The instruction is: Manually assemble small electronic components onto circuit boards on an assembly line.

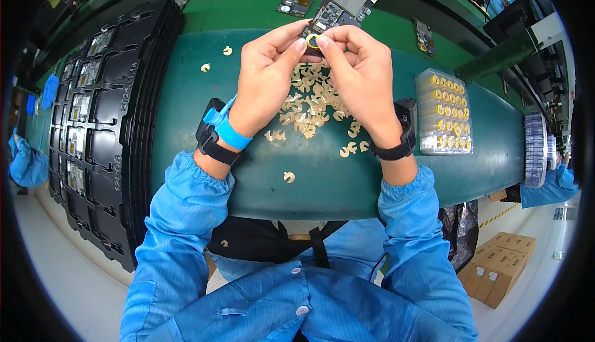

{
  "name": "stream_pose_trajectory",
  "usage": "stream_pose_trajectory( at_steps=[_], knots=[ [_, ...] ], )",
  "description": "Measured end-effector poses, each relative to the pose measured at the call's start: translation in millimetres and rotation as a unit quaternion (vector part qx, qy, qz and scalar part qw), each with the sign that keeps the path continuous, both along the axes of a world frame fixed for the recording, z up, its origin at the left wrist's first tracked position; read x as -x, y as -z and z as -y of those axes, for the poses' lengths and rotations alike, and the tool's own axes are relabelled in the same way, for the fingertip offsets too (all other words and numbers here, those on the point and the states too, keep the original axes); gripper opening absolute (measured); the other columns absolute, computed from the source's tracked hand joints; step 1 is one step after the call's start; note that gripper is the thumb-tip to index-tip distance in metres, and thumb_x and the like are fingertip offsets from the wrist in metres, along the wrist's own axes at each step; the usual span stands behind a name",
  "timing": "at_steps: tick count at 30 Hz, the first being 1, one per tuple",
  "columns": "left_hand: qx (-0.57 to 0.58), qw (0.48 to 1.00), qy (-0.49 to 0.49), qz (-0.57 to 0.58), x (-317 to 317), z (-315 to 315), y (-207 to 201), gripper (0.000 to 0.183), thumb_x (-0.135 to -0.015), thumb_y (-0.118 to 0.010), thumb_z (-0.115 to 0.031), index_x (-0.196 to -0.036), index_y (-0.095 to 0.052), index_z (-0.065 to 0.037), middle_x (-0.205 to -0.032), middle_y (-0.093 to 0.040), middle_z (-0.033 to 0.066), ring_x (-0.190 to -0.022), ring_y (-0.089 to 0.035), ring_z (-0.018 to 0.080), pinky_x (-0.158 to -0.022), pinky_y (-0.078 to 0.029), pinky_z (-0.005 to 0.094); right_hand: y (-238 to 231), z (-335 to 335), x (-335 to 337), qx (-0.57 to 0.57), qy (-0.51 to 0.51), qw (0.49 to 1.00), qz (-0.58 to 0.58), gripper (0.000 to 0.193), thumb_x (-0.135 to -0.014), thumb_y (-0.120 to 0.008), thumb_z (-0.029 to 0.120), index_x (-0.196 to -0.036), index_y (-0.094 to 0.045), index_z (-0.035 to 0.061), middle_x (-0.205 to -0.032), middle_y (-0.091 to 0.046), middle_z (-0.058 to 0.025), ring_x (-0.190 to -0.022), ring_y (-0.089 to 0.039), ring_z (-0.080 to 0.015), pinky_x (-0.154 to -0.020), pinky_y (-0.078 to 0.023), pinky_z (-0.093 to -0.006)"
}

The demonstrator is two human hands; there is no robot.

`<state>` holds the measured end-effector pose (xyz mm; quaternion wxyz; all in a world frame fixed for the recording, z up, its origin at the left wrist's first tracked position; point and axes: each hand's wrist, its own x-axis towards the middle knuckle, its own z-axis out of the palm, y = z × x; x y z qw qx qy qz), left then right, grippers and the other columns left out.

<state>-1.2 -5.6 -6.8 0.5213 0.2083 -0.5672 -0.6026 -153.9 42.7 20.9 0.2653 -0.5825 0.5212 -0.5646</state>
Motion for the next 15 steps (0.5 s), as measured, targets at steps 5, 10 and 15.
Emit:
stream_pose_trajectory(
  at_steps=[5,10,15],
  knots=[
    [0.001,1.000,-0.002,0.001,-1.1,-1.1,-2.6,0.035,-0.104,-0.056,0.000,-0.137,-0.057,0.012,-0.125,-0.070,0.0186,-0.104,-0.071,0.0206,-0.092,-0.061,0.0337,-0.9,0.7,-4.6,0.028,-0.004,1.000,0.004,0.012,-0.097,-0.069,0.004,-0.093,-0.068,-0.0066,-0.072,-0.070,-0.0052,-0.065,-0.064,-0.0048,-0.055,-0.050,-0.0239],
    [0.008,1.000,-0.008,0.001,1.5,-2.6,-3.4,0.036,-0.103,-0.056,0.001,-0.137,-0.057,0.012,-0.124,-0.070,0.0195,-0.105,-0.071,0.0205,-0.092,-0.061,0.0336,4.5,1.7,-3.3,0.065,0.011,0.997,-0.031,0.012,-0.096,-0.070,0.005,-0.092,-0.068,-0.0066,-0.073,-0.072,-0.0085,-0.064,-0.068,-0.0085,-0.055,-0.051,-0.0246],
    [0.018,1.000,-0.019,-0.010,1.3,-1.6,-1.0,0.037,-0.102,-0.058,0.002,-0.138,-0.056,0.012,-0.123,-0.071,0.0205,-0.105,-0.071,0.0210,-0.092,-0.061,0.0336,3.9,2.6,-5.1,0.096,0.014,0.995,-0.040,0.011,-0.095,-0.071,0.004,-0.092,-0.069,-0.0061,-0.075,-0.073,-0.0101,-0.064,-0.070,-0.0115,-0.055,-0.052,-0.0253]
  ],
)
